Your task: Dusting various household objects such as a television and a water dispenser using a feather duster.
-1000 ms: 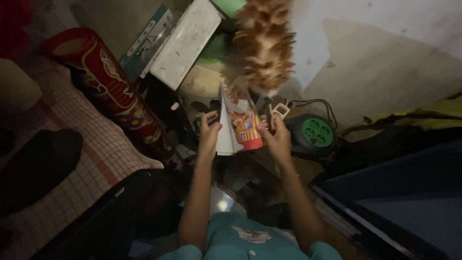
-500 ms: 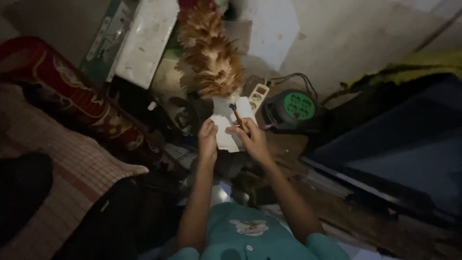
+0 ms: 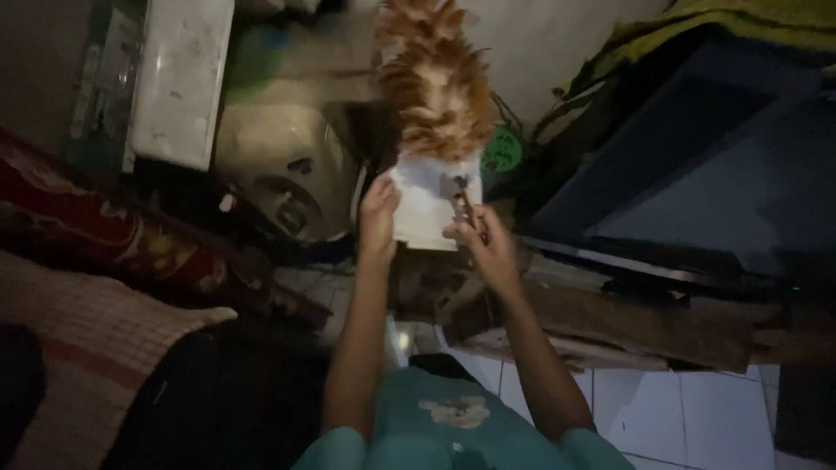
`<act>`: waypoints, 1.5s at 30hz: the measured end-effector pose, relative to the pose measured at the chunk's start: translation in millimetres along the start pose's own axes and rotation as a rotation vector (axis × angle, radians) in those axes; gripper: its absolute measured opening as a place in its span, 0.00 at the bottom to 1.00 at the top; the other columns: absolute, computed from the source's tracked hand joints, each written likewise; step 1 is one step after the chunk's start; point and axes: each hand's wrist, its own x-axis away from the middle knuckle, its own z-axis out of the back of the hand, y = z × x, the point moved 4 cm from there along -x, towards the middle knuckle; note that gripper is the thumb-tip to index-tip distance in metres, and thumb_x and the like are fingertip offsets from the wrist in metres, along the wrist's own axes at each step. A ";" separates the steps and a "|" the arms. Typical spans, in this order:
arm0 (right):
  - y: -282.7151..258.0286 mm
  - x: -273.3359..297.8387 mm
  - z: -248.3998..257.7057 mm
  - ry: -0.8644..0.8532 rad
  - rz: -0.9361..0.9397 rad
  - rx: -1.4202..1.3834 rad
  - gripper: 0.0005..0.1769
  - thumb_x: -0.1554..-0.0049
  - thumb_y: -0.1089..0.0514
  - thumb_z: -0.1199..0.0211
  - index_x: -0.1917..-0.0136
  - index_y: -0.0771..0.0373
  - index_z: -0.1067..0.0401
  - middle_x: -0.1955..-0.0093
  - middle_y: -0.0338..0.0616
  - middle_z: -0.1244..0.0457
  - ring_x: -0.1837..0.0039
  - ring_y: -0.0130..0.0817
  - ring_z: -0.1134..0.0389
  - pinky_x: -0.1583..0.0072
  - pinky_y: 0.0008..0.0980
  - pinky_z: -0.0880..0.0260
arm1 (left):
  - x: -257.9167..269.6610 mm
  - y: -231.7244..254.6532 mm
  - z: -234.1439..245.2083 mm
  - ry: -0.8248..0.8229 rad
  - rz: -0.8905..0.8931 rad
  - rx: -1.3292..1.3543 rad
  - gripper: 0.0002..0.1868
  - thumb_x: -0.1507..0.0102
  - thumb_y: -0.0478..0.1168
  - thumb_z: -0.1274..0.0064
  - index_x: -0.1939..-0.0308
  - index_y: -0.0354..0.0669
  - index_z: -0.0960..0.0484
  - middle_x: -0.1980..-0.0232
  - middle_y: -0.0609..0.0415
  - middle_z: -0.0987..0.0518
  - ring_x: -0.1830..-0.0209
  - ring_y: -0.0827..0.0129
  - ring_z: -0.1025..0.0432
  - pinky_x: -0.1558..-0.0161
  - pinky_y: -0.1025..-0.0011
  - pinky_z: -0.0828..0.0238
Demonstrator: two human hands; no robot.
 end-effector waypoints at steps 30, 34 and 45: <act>11.2 -157.2 -197.4 -0.571 0.404 1.010 0.38 0.42 0.67 0.47 0.20 0.51 0.44 0.42 0.63 0.35 0.51 0.63 0.30 0.52 0.55 0.29 | 46.4 82.6 109.2 0.755 -0.202 -0.188 0.28 0.28 0.47 0.55 0.26 0.45 0.38 0.28 0.47 0.30 0.28 0.56 0.34 0.31 0.58 0.33; -16.4 -180.0 -163.4 -0.438 0.248 1.063 0.38 0.41 0.68 0.49 0.20 0.43 0.41 0.50 0.62 0.34 0.52 0.61 0.30 0.51 0.56 0.30 | 54.4 78.2 128.7 0.728 -0.163 -0.154 0.28 0.29 0.46 0.55 0.25 0.46 0.39 0.27 0.48 0.33 0.27 0.57 0.36 0.30 0.58 0.36; 55.9 -129.7 -205.6 -0.645 0.229 1.208 0.44 0.39 0.70 0.50 0.14 0.46 0.55 0.46 0.63 0.34 0.51 0.60 0.28 0.52 0.53 0.27 | 49.0 59.2 138.5 0.764 -0.139 -0.176 0.27 0.29 0.42 0.56 0.26 0.45 0.38 0.27 0.47 0.33 0.28 0.56 0.35 0.31 0.59 0.36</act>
